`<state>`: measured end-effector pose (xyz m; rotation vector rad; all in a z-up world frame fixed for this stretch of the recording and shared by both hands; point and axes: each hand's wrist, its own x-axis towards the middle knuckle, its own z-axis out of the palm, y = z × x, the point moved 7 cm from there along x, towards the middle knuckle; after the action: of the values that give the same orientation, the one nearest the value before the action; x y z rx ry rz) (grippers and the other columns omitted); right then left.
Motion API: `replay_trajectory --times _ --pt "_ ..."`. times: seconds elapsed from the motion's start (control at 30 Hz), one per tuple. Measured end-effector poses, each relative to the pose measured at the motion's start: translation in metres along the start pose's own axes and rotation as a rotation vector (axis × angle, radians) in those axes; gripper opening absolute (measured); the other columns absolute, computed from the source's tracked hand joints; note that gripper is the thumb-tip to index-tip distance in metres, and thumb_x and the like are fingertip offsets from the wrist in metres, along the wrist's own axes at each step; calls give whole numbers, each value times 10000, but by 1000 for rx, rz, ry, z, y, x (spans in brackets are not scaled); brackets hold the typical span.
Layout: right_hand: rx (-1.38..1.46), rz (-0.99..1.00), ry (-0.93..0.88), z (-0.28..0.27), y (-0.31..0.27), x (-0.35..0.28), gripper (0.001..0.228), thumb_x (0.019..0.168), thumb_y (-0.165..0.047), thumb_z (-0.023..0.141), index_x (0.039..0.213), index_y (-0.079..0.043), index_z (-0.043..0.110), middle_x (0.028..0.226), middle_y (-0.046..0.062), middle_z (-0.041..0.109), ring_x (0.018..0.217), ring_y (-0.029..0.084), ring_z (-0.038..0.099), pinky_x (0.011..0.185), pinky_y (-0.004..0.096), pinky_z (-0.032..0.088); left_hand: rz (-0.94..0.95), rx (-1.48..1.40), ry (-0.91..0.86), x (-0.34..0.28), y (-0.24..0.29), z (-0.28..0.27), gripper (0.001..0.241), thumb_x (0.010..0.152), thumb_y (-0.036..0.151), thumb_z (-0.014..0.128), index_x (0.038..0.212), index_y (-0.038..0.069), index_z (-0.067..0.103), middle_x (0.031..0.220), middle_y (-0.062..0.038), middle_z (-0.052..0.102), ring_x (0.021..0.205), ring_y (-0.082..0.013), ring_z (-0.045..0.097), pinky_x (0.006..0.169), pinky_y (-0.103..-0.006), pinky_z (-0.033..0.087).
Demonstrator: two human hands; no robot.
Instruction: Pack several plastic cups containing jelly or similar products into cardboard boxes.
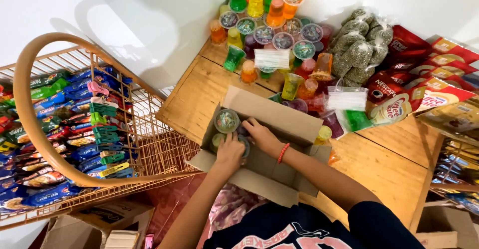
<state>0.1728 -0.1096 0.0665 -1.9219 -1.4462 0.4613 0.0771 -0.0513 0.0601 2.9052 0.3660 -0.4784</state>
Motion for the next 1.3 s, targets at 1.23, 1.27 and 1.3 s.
replay_trajectory --times 1.23,1.27,1.3 --pt "-821 59 172 -56 50 -64 836 868 -319 710 1588 -299 285 1671 193 211 1544 334 221 1213 609 133 -367 -447 258 12 -133 17 651 973 18 472 1532 335 370 1390 -168 607 1192 -406 638 971 -496 523" --pt "-833 57 182 -55 52 -59 836 869 -315 707 1591 -294 286 1670 183 214 1544 329 223 1213 612 132 -329 -411 306 19 -139 17 677 925 1 478 1512 326 389 1408 -188 581 1177 -413 630 964 -494 520" --pt "-841 59 188 -52 53 -57 836 870 -311 705 1593 -289 286 1668 174 217 1544 324 225 1213 615 131 -292 -376 347 21 -145 19 705 877 -17 484 1492 317 408 1427 -207 554 1163 -419 621 956 -491 517"
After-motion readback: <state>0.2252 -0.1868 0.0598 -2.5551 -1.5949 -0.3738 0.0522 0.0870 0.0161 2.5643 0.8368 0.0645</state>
